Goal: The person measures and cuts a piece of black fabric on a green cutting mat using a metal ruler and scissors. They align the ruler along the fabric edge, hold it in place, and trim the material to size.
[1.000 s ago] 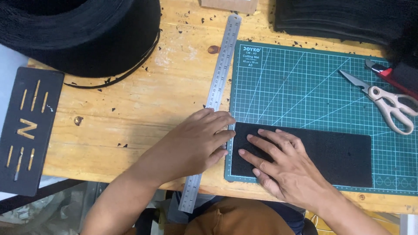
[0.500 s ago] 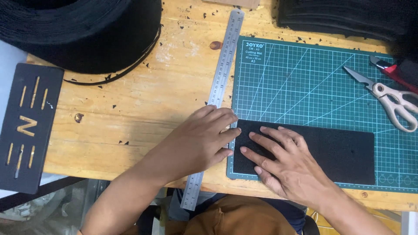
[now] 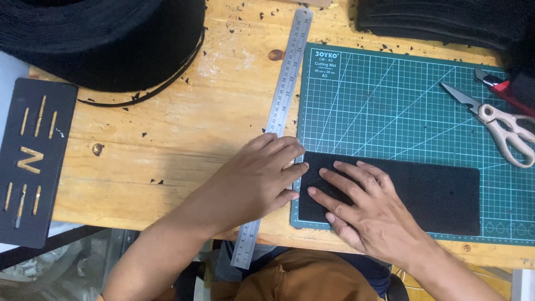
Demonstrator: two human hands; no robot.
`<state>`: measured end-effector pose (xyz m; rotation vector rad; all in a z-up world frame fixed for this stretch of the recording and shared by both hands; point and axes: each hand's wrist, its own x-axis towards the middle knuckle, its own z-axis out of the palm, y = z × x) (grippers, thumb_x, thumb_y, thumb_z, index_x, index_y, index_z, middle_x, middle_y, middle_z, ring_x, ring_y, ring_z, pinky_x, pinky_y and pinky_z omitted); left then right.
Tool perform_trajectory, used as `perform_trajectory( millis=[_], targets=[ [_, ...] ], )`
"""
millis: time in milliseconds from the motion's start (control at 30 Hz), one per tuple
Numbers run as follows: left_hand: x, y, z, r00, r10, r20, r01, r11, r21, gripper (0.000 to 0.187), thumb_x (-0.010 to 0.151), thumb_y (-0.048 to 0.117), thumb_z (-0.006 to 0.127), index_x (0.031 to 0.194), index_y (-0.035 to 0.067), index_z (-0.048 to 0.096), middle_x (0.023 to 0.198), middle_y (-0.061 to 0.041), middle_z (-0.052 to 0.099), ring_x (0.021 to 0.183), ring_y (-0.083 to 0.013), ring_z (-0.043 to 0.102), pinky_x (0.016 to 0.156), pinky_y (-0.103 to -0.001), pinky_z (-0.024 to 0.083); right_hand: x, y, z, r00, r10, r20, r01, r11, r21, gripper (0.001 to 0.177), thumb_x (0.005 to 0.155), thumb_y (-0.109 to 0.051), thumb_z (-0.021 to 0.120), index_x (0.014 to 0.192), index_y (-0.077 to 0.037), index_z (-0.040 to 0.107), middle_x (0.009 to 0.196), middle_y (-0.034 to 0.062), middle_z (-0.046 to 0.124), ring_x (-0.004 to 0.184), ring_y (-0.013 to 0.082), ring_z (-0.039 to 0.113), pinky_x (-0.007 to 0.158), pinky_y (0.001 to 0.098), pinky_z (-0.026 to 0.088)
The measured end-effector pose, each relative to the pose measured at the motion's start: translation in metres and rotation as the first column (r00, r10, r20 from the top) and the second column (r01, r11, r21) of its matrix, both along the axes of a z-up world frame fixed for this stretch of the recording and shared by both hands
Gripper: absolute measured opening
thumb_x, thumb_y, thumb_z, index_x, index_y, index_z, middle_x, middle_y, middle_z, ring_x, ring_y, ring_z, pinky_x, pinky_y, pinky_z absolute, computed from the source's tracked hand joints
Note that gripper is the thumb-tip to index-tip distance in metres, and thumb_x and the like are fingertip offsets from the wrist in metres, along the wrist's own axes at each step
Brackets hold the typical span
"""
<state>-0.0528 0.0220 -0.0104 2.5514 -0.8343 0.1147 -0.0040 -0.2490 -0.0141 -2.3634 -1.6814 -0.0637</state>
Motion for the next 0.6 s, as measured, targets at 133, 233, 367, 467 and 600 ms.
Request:
perform_trajectory(
  millis=[133,233,367,467,600],
  targets=[
    [0.0008,-0.0006,0.0021,1.000,-0.002,-0.023,0.002,1.000,0.000,0.038,0.093,0.020,0.071,0.125,0.001,0.065,0.136,-0.018,0.058,0.136,-0.0353,0.048,0.113,-0.051,0.037,-0.0005,0.0010,0.0009,1.000,0.000,0.007,0.000,1.000,0.001,0.044,0.104,-0.035,0.044,0.145,-0.025,0.057,0.148,0.0100,0.055,0.142,0.0335,0.048,0.114,0.0520,0.037],
    [0.0010,-0.0003,0.0025,1.000,-0.008,-0.023,0.008,1.000,0.009,0.038,0.093,0.021,0.070,0.125,0.002,0.064,0.137,-0.019,0.058,0.137,-0.0355,0.048,0.113,-0.051,0.037,-0.0006,0.0007,0.0004,1.000,0.002,0.011,-0.002,1.000,-0.001,0.044,0.105,-0.036,0.043,0.146,-0.025,0.056,0.148,0.0101,0.055,0.141,0.0336,0.049,0.114,0.0526,0.037],
    [0.0011,-0.0004,0.0026,1.000,-0.005,-0.019,0.005,1.000,0.009,0.038,0.091,0.021,0.073,0.124,0.002,0.065,0.136,-0.018,0.058,0.135,-0.0351,0.049,0.113,-0.051,0.037,-0.0005,0.0008,0.0003,1.000,0.004,0.007,-0.004,1.000,0.013,0.044,0.104,-0.035,0.045,0.145,-0.024,0.058,0.147,0.0102,0.056,0.141,0.0340,0.050,0.114,0.0531,0.037],
    [0.0005,-0.0002,0.0027,1.000,-0.003,-0.009,0.003,1.000,0.012,0.038,0.092,0.021,0.073,0.124,0.002,0.065,0.136,-0.018,0.058,0.135,-0.0353,0.049,0.113,-0.051,0.038,-0.0006,0.0012,0.0006,1.000,0.005,0.002,-0.005,1.000,0.017,0.043,0.104,-0.035,0.046,0.144,-0.024,0.058,0.147,0.0101,0.056,0.141,0.0340,0.050,0.114,0.0533,0.038],
    [0.0000,-0.0001,0.0041,0.999,-0.001,-0.035,0.001,1.000,0.019,0.040,0.092,0.021,0.072,0.126,0.002,0.064,0.138,-0.018,0.057,0.137,-0.0353,0.047,0.114,-0.051,0.036,-0.0010,0.0013,0.0010,1.000,0.004,0.003,-0.004,1.000,0.016,0.044,0.104,-0.035,0.047,0.145,-0.024,0.057,0.147,0.0101,0.056,0.141,0.0340,0.050,0.114,0.0530,0.038]
  ],
)
